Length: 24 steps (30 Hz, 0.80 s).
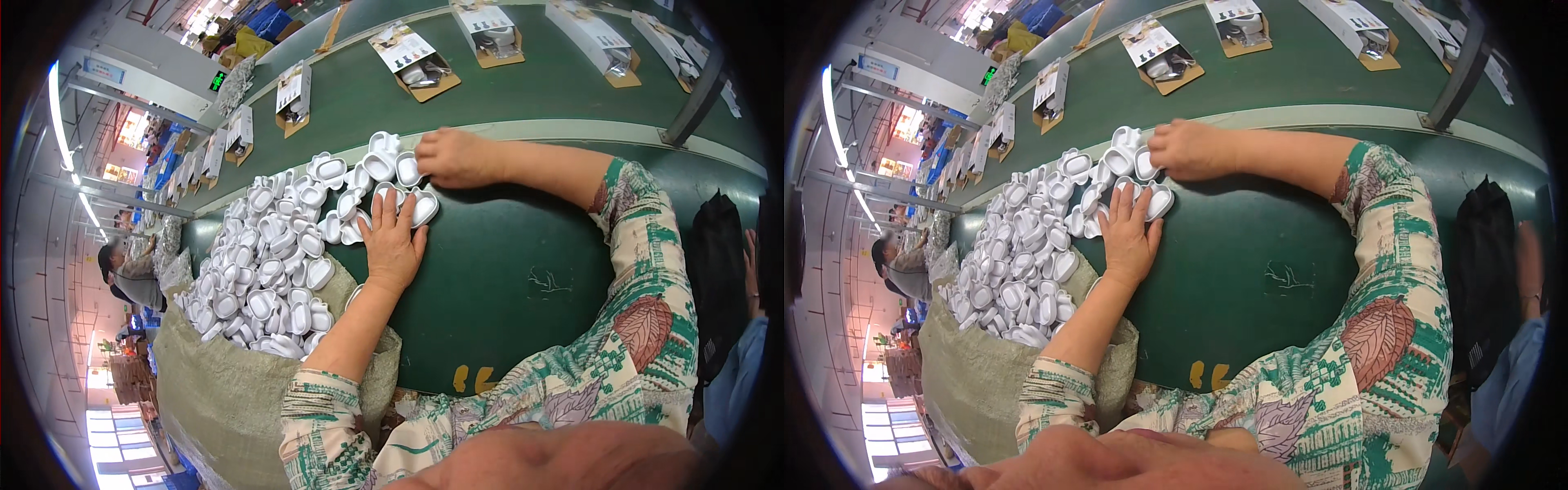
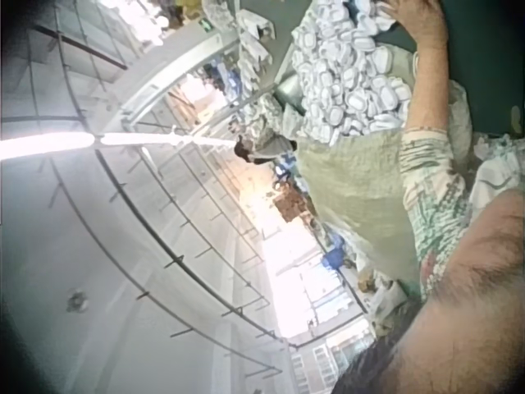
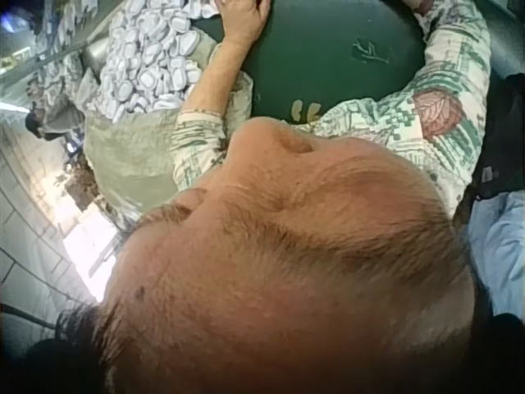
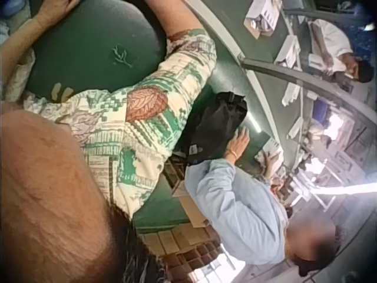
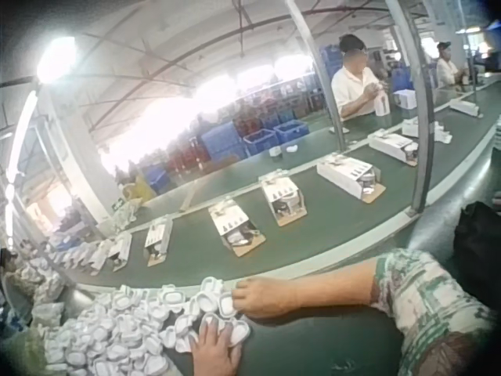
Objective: The person picks up white plastic components from a pile, arranges them on a conveyor belt, and inserts them into cardboard boxes.
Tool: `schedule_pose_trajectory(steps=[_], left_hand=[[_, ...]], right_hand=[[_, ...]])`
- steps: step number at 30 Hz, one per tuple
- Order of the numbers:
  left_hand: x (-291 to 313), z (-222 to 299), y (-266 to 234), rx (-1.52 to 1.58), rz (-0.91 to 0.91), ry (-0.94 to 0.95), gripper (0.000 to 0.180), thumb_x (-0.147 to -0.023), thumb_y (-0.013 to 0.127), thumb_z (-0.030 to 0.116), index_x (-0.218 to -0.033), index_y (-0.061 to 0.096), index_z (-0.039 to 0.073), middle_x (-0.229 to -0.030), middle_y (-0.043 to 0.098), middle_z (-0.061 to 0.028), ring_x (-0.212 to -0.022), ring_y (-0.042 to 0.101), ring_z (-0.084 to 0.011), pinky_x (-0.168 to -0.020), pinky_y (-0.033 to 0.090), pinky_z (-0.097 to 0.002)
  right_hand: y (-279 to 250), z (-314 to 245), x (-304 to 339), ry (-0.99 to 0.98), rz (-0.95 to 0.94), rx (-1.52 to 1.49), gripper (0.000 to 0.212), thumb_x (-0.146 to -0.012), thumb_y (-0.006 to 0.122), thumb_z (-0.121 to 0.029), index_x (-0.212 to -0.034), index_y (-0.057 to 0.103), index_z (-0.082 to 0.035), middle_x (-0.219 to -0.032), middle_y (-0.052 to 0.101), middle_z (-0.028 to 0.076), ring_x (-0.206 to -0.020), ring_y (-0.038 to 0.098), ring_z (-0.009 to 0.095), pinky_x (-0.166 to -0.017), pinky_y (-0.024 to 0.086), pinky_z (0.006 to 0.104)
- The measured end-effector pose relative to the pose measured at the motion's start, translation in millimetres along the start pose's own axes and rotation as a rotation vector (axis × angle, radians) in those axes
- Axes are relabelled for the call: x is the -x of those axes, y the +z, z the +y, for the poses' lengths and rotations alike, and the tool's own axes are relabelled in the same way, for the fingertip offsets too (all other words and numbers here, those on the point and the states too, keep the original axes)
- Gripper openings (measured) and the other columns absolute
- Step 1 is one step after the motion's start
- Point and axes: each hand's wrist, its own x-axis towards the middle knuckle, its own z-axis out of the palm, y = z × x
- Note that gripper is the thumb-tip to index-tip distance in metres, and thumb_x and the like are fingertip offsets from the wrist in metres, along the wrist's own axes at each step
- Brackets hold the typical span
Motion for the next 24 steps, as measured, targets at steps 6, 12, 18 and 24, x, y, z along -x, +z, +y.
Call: schedule_pose_trajectory(steps=[6,12,18,24], left_hand=[[4,-4,6,0.011,0.012,0.019,0.053,-0.079,0.061,0.029,-0.128,0.046,0.016,-0.137,0.036,-0.0137,-0.130,0.028,-0.0341,-0.098,0.021,-0.0632],[3,-1,3,0.022,-0.001,0.023,0.054,-0.080,0.061,0.028,-0.129,0.045,0.016,-0.137,0.035,-0.0140,-0.130,0.028,-0.0345,-0.099,0.020,-0.0630],[3,1,-1,0.012,-0.007,0.009,0.052,-0.080,0.060,0.025,-0.130,0.045,0.016,-0.138,0.036,-0.0153,-0.130,0.029,-0.0337,-0.101,0.021,-0.0593],[2,-1,3,0.036,-0.004,0.025,0.054,-0.080,0.061,0.027,-0.130,0.044,0.016,-0.138,0.035,-0.0145,-0.131,0.028,-0.0341,-0.100,0.018,-0.0608]], right_hand=[[-4,18,7,0.052,-0.022,0.138,0.007,-0.072,0.053,-0.011,-0.078,0.051,-0.007,-0.084,0.052,0.007,-0.085,0.053,0.024,-0.072,0.044,0.0348],[-30,50,17,0.201,0.180,0.071,0.018,-0.072,0.064,-0.017,-0.085,0.056,-0.007,-0.090,0.055,0.008,-0.087,0.054,0.025,-0.074,0.046,0.0344],[7,23,3,0.098,-0.001,0.041,0.012,-0.074,0.060,-0.018,-0.082,0.056,-0.009,-0.090,0.056,0.005,-0.092,0.053,0.022,-0.074,0.044,0.0349],[-36,55,48,0.295,0.104,0.303,0.009,-0.074,0.052,-0.007,-0.083,0.056,-0.008,-0.088,0.055,0.007,-0.089,0.055,0.023,-0.073,0.046,0.0339]])
